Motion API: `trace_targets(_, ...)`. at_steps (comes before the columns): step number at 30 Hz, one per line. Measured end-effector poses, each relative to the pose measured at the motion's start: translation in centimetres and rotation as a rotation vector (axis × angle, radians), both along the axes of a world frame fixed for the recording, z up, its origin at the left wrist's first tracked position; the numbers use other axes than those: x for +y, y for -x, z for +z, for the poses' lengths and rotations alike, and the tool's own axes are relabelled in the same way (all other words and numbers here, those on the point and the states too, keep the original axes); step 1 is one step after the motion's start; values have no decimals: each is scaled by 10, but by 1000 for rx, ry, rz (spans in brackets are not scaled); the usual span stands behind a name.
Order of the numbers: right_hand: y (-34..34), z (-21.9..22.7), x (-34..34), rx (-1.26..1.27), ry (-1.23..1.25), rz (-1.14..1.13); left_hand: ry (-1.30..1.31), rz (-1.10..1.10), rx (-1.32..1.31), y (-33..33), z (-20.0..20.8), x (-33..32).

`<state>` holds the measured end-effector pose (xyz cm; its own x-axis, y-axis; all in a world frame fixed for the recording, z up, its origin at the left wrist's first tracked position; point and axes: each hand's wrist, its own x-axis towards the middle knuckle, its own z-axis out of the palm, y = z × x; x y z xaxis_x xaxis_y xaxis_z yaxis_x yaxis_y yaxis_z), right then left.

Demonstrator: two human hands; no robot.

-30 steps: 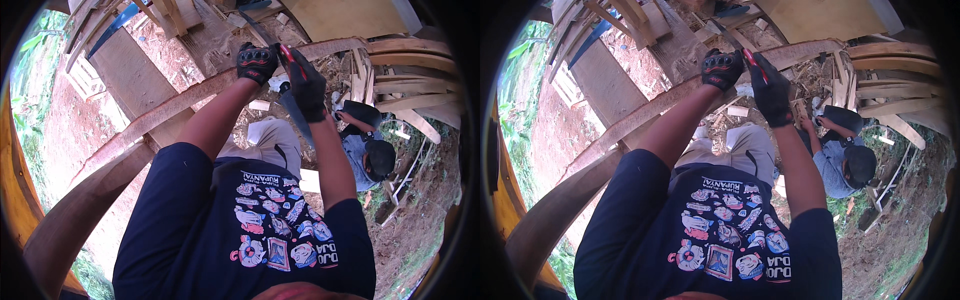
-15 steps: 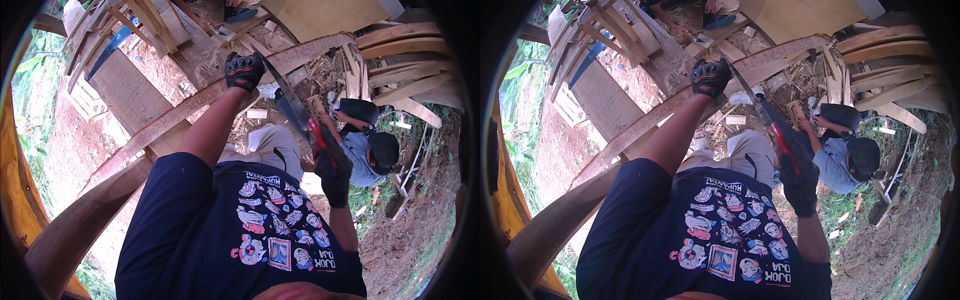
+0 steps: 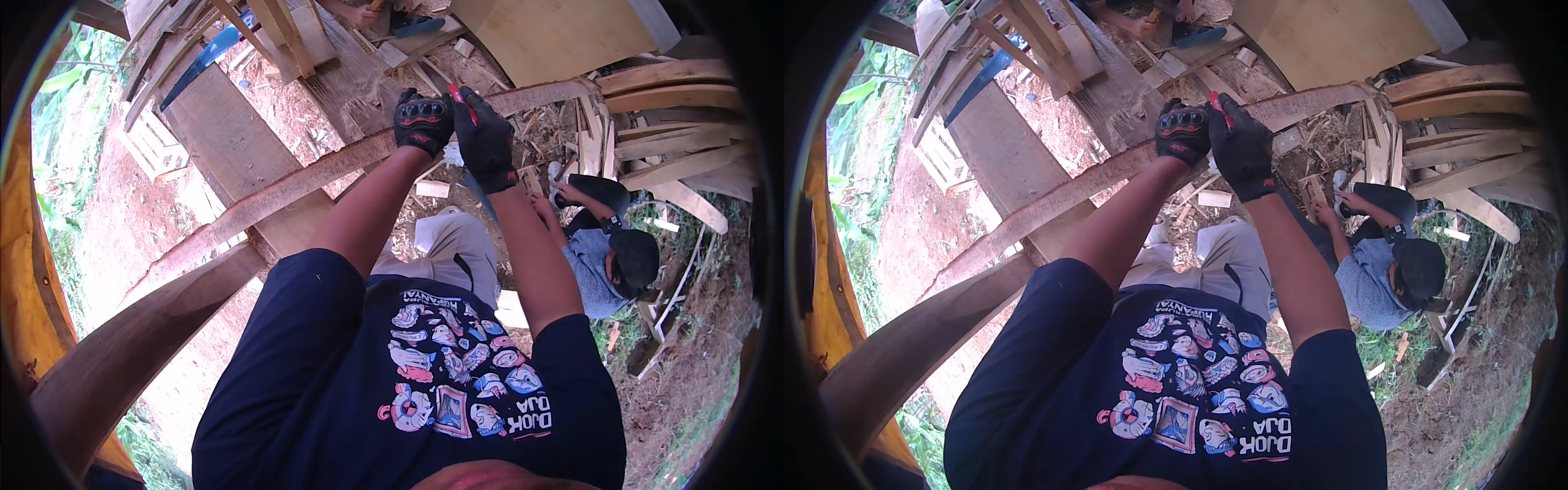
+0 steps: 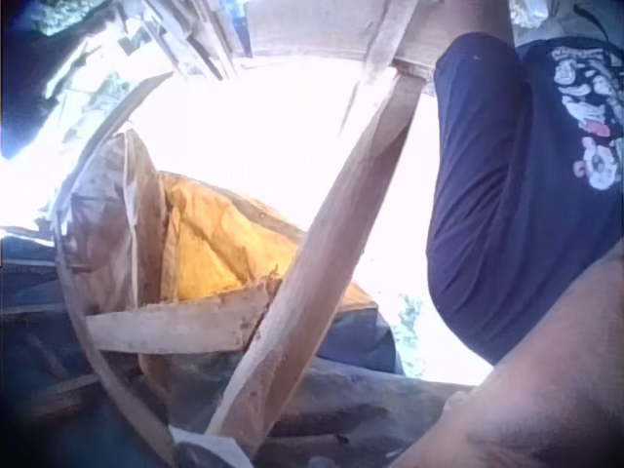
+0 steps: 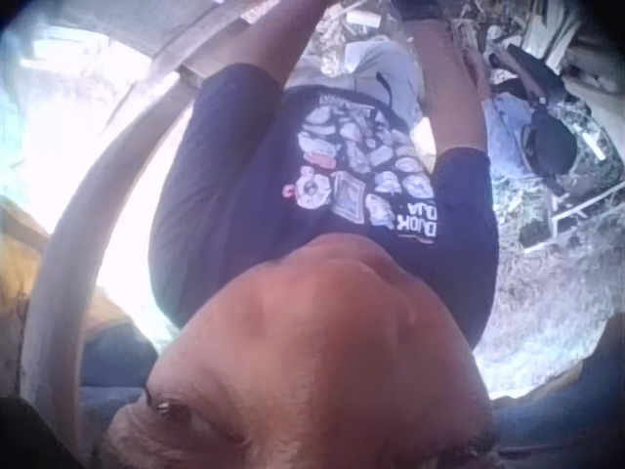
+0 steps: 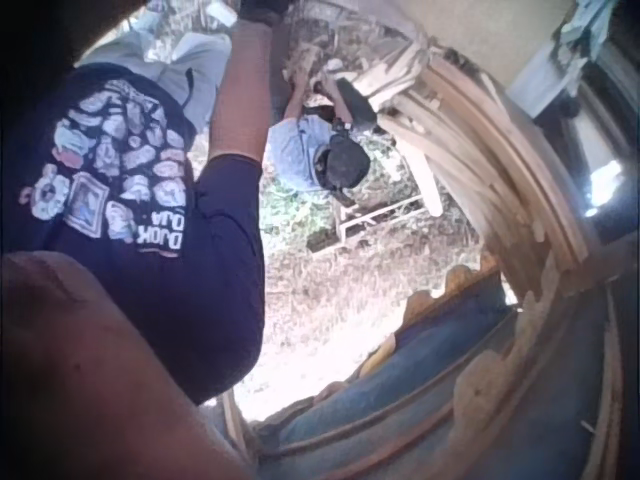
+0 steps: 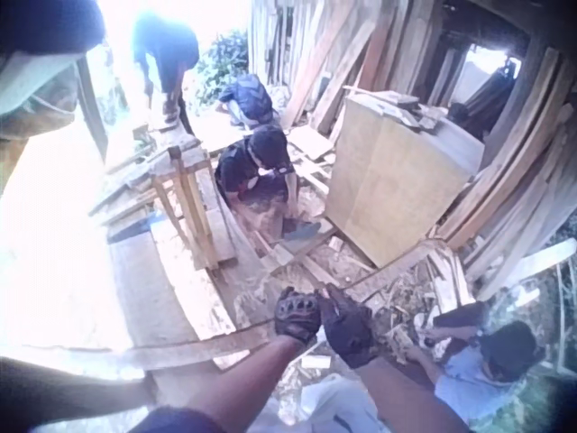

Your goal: The person uses a hand saw to cut a long piece of wood that is supported by a wooden frame. They hold the wood steady with one hand while sawing with the other. Other people are visible in the background working with wood.

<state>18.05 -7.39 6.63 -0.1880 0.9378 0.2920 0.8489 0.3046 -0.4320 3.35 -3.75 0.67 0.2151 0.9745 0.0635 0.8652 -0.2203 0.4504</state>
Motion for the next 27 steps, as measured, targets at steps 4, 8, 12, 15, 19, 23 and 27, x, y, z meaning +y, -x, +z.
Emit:
trace_targets(4,-17,0,-31,8,-103,51,27,55,11,3,-4,1)
trace_targets(8,-31,54,-109,169,128,-15,-10,56,31,4,-15,6)
trace_targets(12,-35,147,-166,83,279,-83,-54,71,19,2,-13,9)
trace_targets(15,-45,196,-182,105,379,-136,-92,76,21,0,-16,8)
trace_targets(19,-40,217,-166,129,403,-174,-57,31,37,2,-3,5)
trace_targets(23,-27,169,-119,186,359,-156,-20,39,-9,6,-2,8)
trace_targets(27,-14,71,-61,147,112,-29,-26,47,-75,2,-5,15)
